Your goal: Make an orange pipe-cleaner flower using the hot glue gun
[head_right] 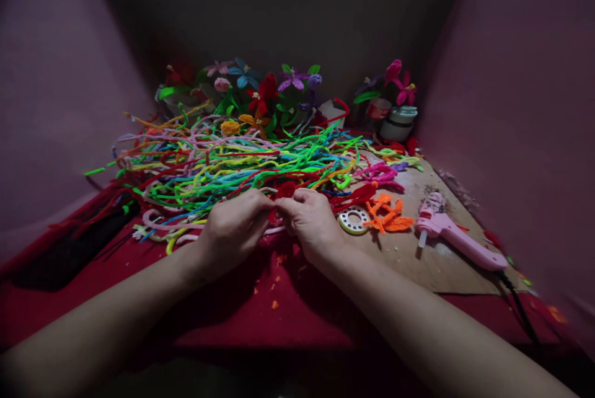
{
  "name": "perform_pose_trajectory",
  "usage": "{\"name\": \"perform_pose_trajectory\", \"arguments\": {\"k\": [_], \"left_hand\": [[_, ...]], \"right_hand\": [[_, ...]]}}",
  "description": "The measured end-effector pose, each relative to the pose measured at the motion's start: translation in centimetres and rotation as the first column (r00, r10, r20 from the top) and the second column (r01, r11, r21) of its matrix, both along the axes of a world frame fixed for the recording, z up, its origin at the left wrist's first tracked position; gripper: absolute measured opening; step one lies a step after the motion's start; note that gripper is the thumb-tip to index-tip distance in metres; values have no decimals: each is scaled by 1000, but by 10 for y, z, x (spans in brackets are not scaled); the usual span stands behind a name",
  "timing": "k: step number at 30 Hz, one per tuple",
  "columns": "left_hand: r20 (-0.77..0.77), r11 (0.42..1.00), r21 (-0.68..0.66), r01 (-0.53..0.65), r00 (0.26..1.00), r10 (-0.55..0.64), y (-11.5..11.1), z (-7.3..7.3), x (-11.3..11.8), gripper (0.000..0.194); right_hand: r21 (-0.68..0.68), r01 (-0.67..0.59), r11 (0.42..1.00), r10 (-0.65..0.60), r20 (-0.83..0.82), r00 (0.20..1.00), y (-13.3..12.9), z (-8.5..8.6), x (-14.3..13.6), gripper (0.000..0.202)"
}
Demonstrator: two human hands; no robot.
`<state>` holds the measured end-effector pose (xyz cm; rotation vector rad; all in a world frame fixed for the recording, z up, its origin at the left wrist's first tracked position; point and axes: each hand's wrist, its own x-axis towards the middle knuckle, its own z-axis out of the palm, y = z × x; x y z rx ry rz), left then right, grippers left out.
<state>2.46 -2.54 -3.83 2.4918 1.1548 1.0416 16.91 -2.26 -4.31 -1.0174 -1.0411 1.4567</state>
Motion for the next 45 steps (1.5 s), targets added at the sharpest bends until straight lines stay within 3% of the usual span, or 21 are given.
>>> {"name": "perform_pose_trajectory", "arguments": {"k": [3,6,9,11,13,16,19,22,27,30,32,35,41,45], "left_hand": [[-29,999,33,36,999,-35,0,2,0,16],[154,983,-180,21,988,7,-1,16,0,12],[349,845,-527,96,930,112,0,29,0,8],[446,730,-662,168,871,204,3,32,-1,6],[536,651,-712,263,803,262,8,29,-3,11],[605,548,-739,393,745,281,14,24,-6,19],[569,430,-790,437,783,251,16,24,-10,25],[540,372,-813,447,818,197,14,29,-14,29],[490,392,-823,410,862,128,12,33,-16,19],[513,405,-816,412,839,180,12,30,-13,14],[537,445,-798,407,816,216,12,28,-10,14],[540,549,-759,349,809,232,9,29,-6,13],[462,788,-599,140,865,197,4,32,-1,13],[380,944,-330,-22,912,154,-1,24,3,12]], "right_hand": [[-34,-13,999,11,-57,998,0,-1,-1,20],[-58,-38,998,31,-117,993,0,0,-1,22],[-61,-42,997,34,-135,990,0,2,-2,21],[-28,-48,998,45,-113,993,0,2,-2,22],[3,-93,996,93,-101,991,-1,2,-2,22],[-55,-270,961,264,-102,959,-5,5,-1,13],[-164,-444,881,429,-115,896,-8,10,0,7],[-209,-477,854,454,-148,878,-9,14,2,8],[-231,-485,843,461,-152,874,-7,13,2,8],[-187,-456,870,441,-117,890,-6,10,1,11],[-141,-426,894,418,-80,905,-6,9,1,13],[-75,-397,915,395,-39,918,-7,8,1,16],[-16,-300,954,300,29,953,-10,9,0,17],[-24,-249,968,250,112,962,-11,12,-1,13]]}}
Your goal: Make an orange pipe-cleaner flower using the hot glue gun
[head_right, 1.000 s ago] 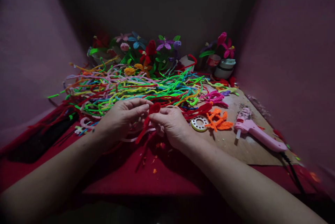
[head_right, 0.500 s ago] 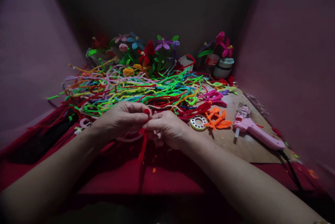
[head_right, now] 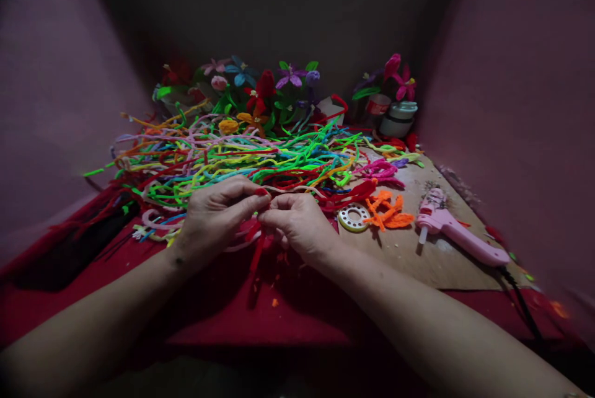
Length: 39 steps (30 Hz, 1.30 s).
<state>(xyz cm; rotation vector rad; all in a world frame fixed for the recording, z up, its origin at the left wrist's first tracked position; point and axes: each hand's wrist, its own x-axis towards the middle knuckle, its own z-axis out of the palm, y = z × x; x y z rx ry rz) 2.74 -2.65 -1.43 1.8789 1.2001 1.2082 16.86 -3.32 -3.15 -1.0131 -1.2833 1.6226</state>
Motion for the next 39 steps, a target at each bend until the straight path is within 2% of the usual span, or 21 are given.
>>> {"name": "perform_pose_trajectory", "arguments": {"k": [2,4,6,8,10,12,14,16,17,21,24,28,30,32,34,35,37,38,39], "left_hand": [[-64,988,153,-12,998,22,-2,-2,1,11],[-82,983,185,-21,996,36,-3,-1,0,13],[-4,992,99,-78,997,78,0,4,-2,15],[119,991,-60,-119,985,125,5,9,-6,16],[213,966,-251,-53,971,108,11,10,-9,19],[291,878,-460,131,957,10,17,6,-13,22],[424,722,-609,329,904,-55,20,0,-14,22],[528,596,-658,460,846,-70,21,-6,-13,19],[562,558,-664,498,824,-68,21,-7,-13,17],[628,491,-668,559,778,-31,17,-7,-9,12],[636,474,-673,568,772,-24,14,-4,-9,10],[603,496,-680,540,796,-40,14,-3,-9,6],[565,527,-685,504,823,-53,13,0,-8,6],[498,595,-668,447,863,-89,11,3,-7,11],[344,713,-610,347,926,-156,8,4,-5,14],[222,792,-541,283,956,-190,7,4,-5,14],[-105,951,-270,152,977,-186,4,1,-4,12],[-281,992,-53,111,952,-121,3,-2,-4,12],[-439,978,181,104,899,-15,2,-4,-3,12]], "right_hand": [[12,-3,1000,3,17,1000,-1,1,0,11],[30,-10,1000,9,19,1000,-1,1,0,14],[30,6,1000,-6,-7,1000,-1,0,0,20],[33,44,998,-42,-55,998,-1,-2,0,26],[51,93,994,-87,-103,991,1,-4,1,30],[74,147,986,-136,-137,981,3,-6,1,31],[80,199,977,-185,-160,970,5,-5,2,29],[84,231,969,-213,-187,959,4,-4,2,27],[84,236,968,-216,-201,956,4,-3,2,25],[83,241,967,-218,-223,950,1,0,1,18],[109,238,965,-209,-226,951,1,-1,1,14],[146,213,966,-184,-191,964,3,-2,3,11],[185,204,961,-182,-130,975,3,-2,4,9],[241,210,948,-205,-42,978,1,0,5,10],[312,235,920,-262,48,964,-1,1,4,13],[350,251,902,-300,90,950,-2,1,4,15],[409,277,870,-365,156,918,-4,1,2,15],[422,288,860,-389,174,905,-4,1,2,14],[416,300,859,-400,177,900,-4,0,1,14]]}}
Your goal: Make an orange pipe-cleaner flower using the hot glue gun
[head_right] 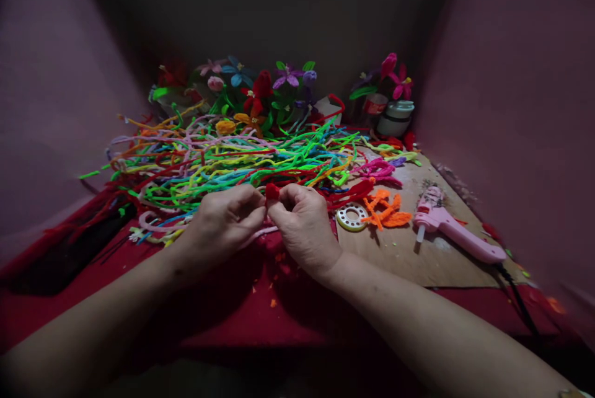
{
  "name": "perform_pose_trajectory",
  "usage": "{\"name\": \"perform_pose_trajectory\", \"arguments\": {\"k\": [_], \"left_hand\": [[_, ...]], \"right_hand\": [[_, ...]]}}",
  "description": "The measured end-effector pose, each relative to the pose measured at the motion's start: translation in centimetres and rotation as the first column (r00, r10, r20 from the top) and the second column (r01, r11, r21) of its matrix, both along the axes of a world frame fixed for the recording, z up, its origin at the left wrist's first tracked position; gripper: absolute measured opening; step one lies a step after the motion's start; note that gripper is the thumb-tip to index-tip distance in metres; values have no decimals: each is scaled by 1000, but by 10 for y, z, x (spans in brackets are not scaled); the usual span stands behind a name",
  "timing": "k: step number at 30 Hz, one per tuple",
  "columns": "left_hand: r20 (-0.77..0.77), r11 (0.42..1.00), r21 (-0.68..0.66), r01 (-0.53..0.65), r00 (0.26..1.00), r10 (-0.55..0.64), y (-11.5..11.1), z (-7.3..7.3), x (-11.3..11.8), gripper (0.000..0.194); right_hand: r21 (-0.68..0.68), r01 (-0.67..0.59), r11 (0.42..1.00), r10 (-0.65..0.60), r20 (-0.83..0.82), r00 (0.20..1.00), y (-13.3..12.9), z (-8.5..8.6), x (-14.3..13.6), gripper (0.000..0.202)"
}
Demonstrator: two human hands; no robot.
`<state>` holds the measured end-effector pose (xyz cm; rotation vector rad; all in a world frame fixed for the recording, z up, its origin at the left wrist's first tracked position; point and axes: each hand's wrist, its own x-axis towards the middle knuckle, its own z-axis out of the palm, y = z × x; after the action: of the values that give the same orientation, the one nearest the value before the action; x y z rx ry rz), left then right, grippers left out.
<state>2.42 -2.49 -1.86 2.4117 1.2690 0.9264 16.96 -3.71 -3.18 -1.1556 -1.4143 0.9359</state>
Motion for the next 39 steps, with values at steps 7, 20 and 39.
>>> {"name": "perform_pose_trajectory", "arguments": {"k": [7,20,39], "left_hand": [[-453,672,711,205,865,215,-8,-3,5,20],[681,476,-683,554,718,142,22,12,-22,27],[-125,989,-142,33,991,-51,4,2,-1,21]], "right_hand": [[-243,-227,943,78,-502,862,9,-9,-4,28],[-140,-404,904,242,-611,754,11,3,5,14],[-15,-113,993,100,-360,927,15,-4,1,13]]}}
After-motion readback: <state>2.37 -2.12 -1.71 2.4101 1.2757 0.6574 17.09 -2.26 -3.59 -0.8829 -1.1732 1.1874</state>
